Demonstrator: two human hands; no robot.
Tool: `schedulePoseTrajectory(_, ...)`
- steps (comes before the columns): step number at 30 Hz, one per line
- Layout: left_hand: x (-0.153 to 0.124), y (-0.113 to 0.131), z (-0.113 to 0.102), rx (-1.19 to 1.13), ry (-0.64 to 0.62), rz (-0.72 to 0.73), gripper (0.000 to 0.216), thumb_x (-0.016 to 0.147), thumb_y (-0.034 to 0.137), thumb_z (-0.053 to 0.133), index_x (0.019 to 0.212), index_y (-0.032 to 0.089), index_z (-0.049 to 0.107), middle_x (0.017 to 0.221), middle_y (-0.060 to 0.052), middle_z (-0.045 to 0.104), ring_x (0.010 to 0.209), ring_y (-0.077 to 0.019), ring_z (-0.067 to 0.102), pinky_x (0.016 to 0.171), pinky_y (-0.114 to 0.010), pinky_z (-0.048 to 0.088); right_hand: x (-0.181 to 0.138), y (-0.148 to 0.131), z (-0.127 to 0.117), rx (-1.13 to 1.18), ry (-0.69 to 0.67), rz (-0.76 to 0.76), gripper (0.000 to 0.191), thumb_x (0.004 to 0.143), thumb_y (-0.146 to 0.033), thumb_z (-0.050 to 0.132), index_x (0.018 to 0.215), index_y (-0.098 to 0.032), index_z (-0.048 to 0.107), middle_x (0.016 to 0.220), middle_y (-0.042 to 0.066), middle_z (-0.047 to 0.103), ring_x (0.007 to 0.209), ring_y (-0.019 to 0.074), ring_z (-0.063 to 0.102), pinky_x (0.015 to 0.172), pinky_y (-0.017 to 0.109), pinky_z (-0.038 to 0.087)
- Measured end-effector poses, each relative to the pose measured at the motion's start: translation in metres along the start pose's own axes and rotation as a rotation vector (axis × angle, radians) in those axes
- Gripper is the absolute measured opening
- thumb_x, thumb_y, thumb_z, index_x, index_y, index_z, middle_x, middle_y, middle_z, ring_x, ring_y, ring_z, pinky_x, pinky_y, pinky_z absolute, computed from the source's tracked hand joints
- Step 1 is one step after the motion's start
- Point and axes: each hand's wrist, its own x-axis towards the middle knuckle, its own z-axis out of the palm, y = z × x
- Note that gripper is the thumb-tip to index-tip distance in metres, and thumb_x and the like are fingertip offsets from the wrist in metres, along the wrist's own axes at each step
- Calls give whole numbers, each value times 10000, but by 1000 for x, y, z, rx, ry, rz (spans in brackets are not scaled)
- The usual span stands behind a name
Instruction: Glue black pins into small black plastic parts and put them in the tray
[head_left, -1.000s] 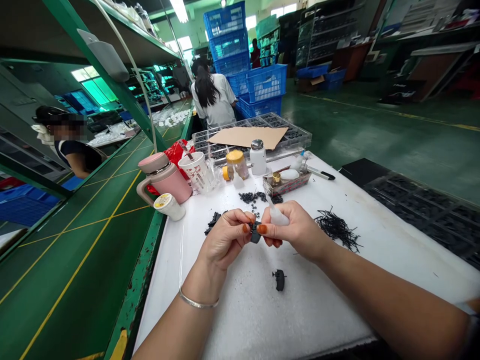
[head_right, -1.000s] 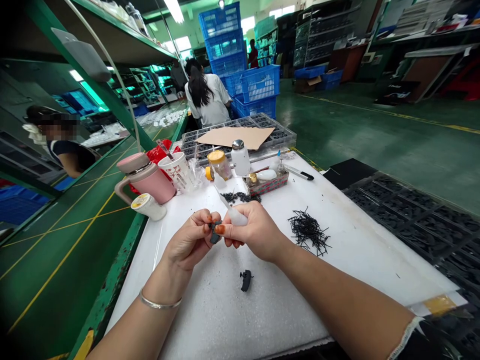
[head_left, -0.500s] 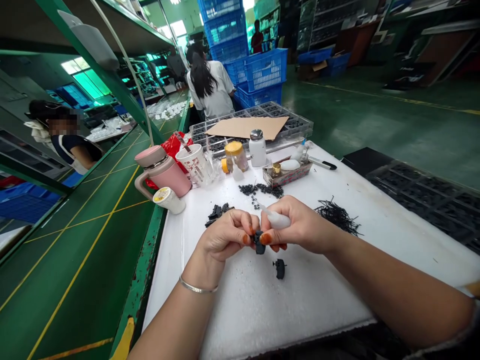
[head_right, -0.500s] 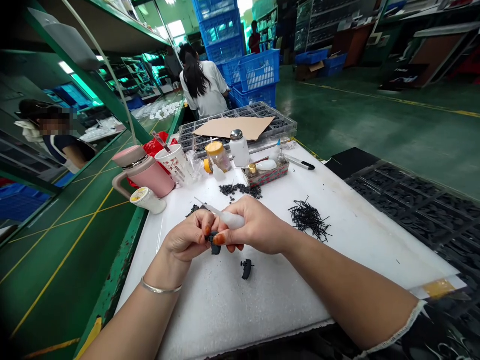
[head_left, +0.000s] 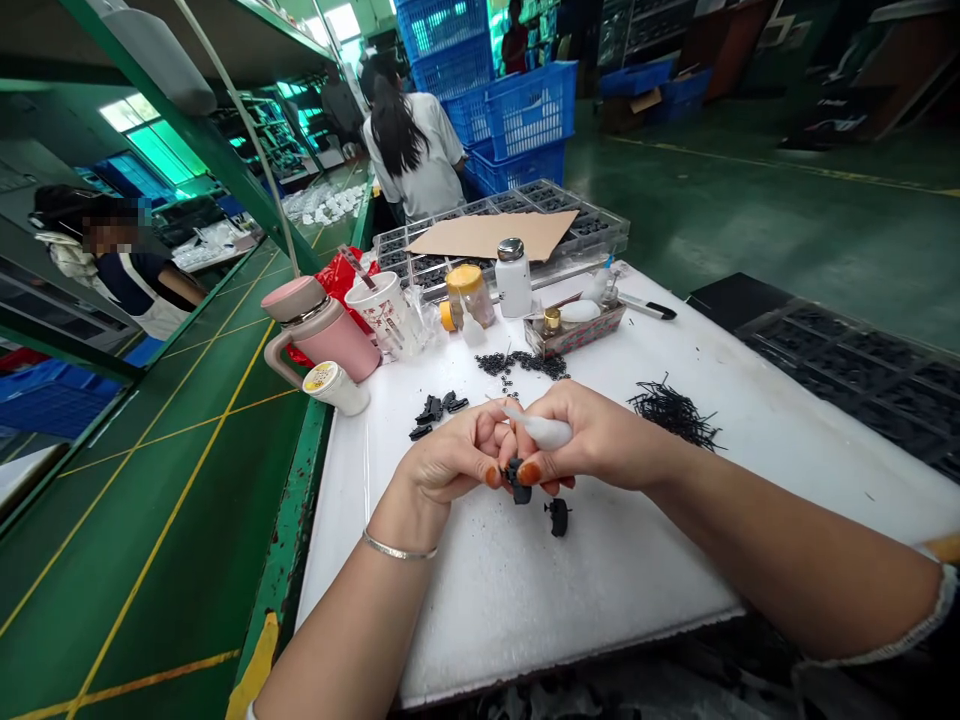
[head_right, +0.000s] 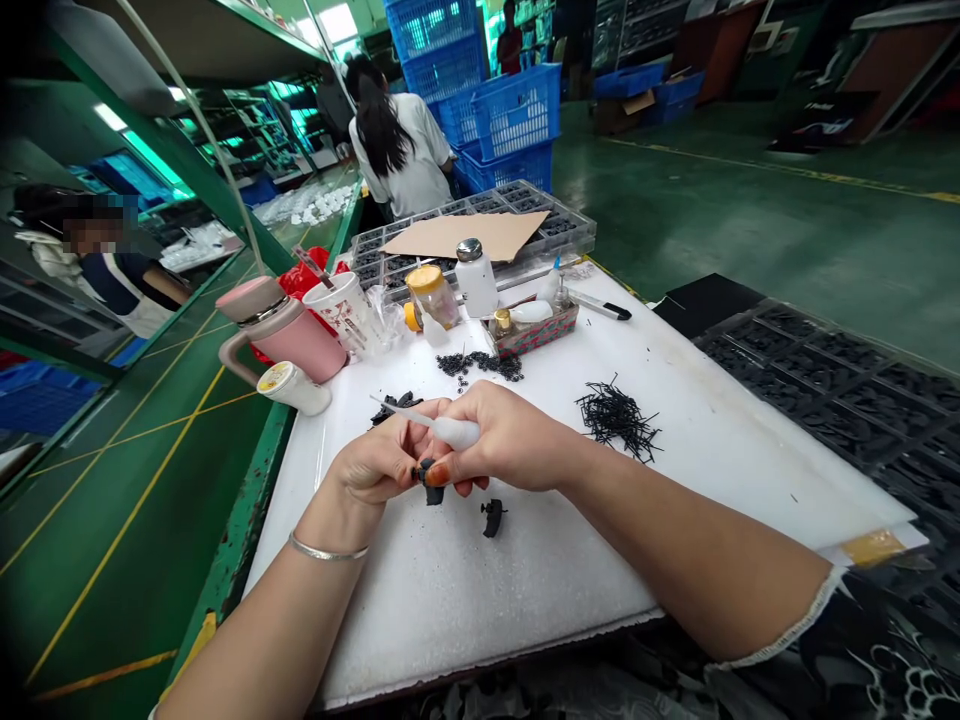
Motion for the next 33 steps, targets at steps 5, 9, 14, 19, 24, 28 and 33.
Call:
schedulePoseTrajectory(5, 3, -1, 1, -5, -23, -11, 635, 425, 250, 926, 893, 146, 508, 630, -19, 622, 579, -174, 612, 650, -304, 531, -1, 0, 0, 14, -20, -6, 152, 655, -152, 728, 576, -109, 606, 505, -25, 580, 425, 53, 491, 396, 155, 380)
schedulePoseTrajectory(9, 7, 0, 6, -21, -102, 26, 549, 450, 277, 921, 804, 136, 525, 640, -41, 639, 642, -234, 661, 607, -289, 532, -1, -1, 2, 11, -23, -31, 144, 660, -133, 716, 578, -119, 599, 515, -30, 582, 438, 50, 485, 411, 158, 383)
schedulePoseTrajectory(14, 5, 2, 6, 36, -86, 9, 495, 469, 324, 916, 720, 112, 545, 664, -69, 640, 648, -208, 650, 621, -269, 510, -1, -2, 5, -1, 40, 18, 162, 646, -150, 717, 567, -125, 577, 474, -33, 561, 414, 54, 470, 400, 167, 366)
schedulePoseTrajectory(19, 0, 4, -3, 120, 37, -9, 557, 425, 275, 932, 719, 143, 478, 711, -46, 618, 626, -176, 612, 613, -277, 487, 1, 3, 5, 28, 75, 117, 188, 628, -204, 732, 574, -127, 570, 447, -20, 565, 384, 58, 445, 386, 175, 332)
schedulePoseTrajectory(24, -1, 6, -7, 133, 33, -13, 582, 438, 249, 925, 704, 158, 415, 688, -31, 596, 628, -184, 614, 609, -278, 481, 2, 7, 8, 45, 108, 118, 206, 631, -238, 738, 582, -127, 572, 452, -21, 562, 393, 61, 445, 399, 182, 331)
schedulePoseTrajectory(28, -1, 4, -9, 126, 56, 8, 610, 426, 268, 931, 702, 159, 398, 659, -20, 580, 618, -187, 615, 589, -268, 482, 3, 7, 11, 0, 147, 72, 131, 642, -184, 710, 600, -127, 600, 464, -26, 561, 422, 67, 475, 413, 181, 348)
schedulePoseTrajectory(33, 0, 2, -10, 94, 84, 47, 519, 501, 256, 906, 776, 142, 481, 701, -13, 586, 582, -120, 583, 600, -242, 513, 1, 1, -3, -57, 158, 43, 216, 644, -272, 750, 603, -132, 591, 475, -19, 569, 414, 60, 442, 408, 187, 334)
